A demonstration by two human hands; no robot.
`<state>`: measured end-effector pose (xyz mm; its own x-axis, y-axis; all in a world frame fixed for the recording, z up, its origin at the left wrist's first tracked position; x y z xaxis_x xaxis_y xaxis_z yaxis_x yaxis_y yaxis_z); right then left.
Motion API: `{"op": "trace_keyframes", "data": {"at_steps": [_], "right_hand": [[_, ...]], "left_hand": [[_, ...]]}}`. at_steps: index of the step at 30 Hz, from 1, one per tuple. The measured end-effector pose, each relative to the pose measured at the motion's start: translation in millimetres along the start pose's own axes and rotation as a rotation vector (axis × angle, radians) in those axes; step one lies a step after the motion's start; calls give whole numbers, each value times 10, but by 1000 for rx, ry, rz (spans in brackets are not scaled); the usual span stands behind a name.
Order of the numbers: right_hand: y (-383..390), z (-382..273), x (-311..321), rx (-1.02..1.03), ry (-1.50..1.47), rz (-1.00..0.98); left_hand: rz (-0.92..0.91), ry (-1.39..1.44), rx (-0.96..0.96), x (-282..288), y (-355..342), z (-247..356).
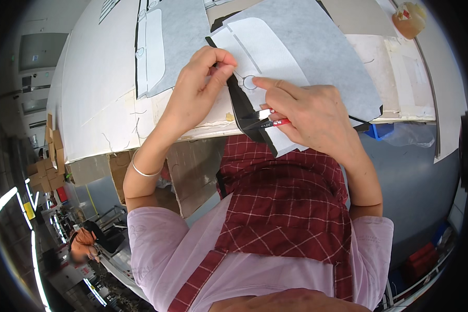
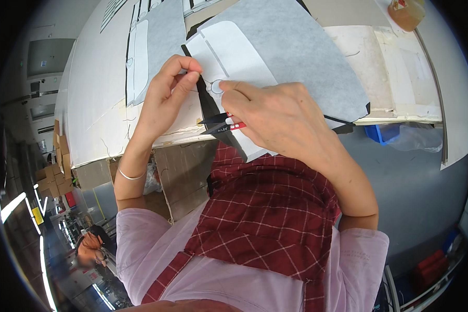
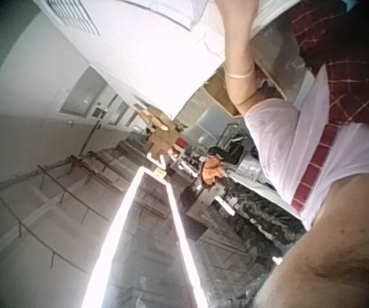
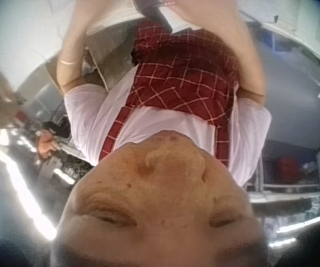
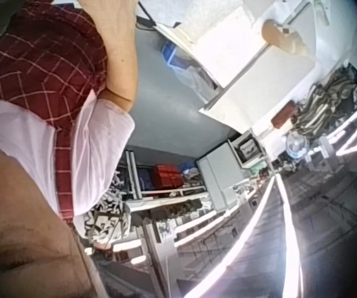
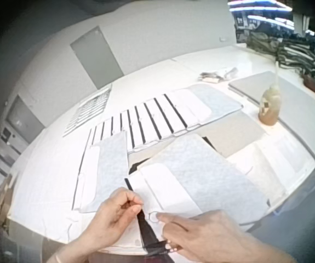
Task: The recorder is applying glue to leather strips and trimming edges of leather patterns using snips.
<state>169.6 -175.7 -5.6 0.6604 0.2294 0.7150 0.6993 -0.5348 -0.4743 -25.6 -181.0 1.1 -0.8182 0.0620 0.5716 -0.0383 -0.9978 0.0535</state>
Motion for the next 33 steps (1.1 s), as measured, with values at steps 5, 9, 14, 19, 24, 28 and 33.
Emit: {"op": "trace_keyframes", "data": {"at_steps": [5,9,14,19,24,28,33], "right_hand": [[-9,-14,5,-7,40,-14],[-6,-3,-2,-3,19,3],[-3,10,-14,-7,13,0],[-13,-1,6,-4,19,-1],[-5,2,2,-9,-11,5],[-10,-10,4,-3,7,-10],[-4,-1,13,-4,2,-3]], "left_hand": [[56,-575,-392,-111,5,154],[21,-598,-383,-81,-17,89],[32,-229,-147,-7,-27,-23],[40,-534,-362,-101,-9,117],[-16,-301,-224,-47,-38,-17],[86,-204,-244,-57,-7,40],[54,-511,-426,-84,-8,73]]}}
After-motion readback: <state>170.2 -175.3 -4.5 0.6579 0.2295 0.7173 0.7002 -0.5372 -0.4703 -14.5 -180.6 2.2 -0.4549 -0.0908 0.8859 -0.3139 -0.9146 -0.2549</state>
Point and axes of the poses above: each hand's wrist, its own y-axis away from the middle knuckle, its own x-axis out of the back of the hand, z = x × y, the point moved 5 cm from there along -y, towards the middle knuckle, and after that the axes turned 6 degrees about -y, right-handed, at the moved point
